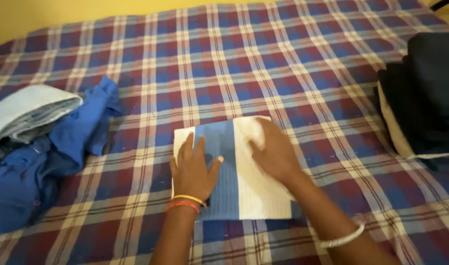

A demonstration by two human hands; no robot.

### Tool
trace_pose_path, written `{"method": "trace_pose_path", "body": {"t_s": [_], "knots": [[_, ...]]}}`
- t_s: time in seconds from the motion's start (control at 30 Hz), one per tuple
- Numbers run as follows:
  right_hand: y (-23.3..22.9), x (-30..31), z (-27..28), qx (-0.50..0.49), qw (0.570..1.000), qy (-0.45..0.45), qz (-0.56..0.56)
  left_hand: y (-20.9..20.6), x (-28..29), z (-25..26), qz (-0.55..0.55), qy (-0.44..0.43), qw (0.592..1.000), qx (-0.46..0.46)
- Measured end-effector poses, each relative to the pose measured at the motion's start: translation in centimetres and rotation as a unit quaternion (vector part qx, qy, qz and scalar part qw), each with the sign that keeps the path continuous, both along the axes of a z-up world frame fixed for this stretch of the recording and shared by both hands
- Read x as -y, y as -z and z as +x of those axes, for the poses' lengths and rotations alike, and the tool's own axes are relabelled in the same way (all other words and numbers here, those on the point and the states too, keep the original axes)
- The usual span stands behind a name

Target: The person folds a dark garment, then a blue and white striped shirt, and finally a blue shirt on a plaid bedsheet. Each item is smoothed, folded into a compact rectangle, and placed on a growing stack.

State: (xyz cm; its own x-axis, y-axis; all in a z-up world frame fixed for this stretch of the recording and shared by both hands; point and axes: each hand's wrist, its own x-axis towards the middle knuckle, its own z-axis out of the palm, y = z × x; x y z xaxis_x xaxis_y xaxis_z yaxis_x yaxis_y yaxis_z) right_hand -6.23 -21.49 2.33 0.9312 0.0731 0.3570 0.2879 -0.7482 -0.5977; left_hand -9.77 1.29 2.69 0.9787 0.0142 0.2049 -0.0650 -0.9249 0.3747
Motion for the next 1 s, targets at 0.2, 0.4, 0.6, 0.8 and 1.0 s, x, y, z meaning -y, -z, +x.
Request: {"method": "trace_pose_path", "body": {"t_s": [0.2,0.4,0.6,0.8,1.0], "knots": [[1.3,-2.8,-5.8,-0.125,0.962,-0.050,-0.238,1.6,0.8,-2.2,0.046,0.003,0.995,-0.085],[0.2,-0.9,-6.3,-0.209,0.940,0.005,-0.271,2.1,0.5,-2.4,0.022,-0.010,0.997,-0.074],[0.2,1.9,-7.8,-0.183,0.963,0.040,-0.196,1.9,0.4,-4.0,-0.022,-0.002,0.999,0.033],[0.2,-1.4,-11.3,-0.085,0.965,-0.046,-0.245,0.6,0.0,-7.9,0.045,-0.038,0.997,-0.041],[0.8,0.4,-10.8,-0.129,0.970,0.020,-0.204,0.7,0.0,-9.0,0.059,-0.073,0.990,-0.110]]}}
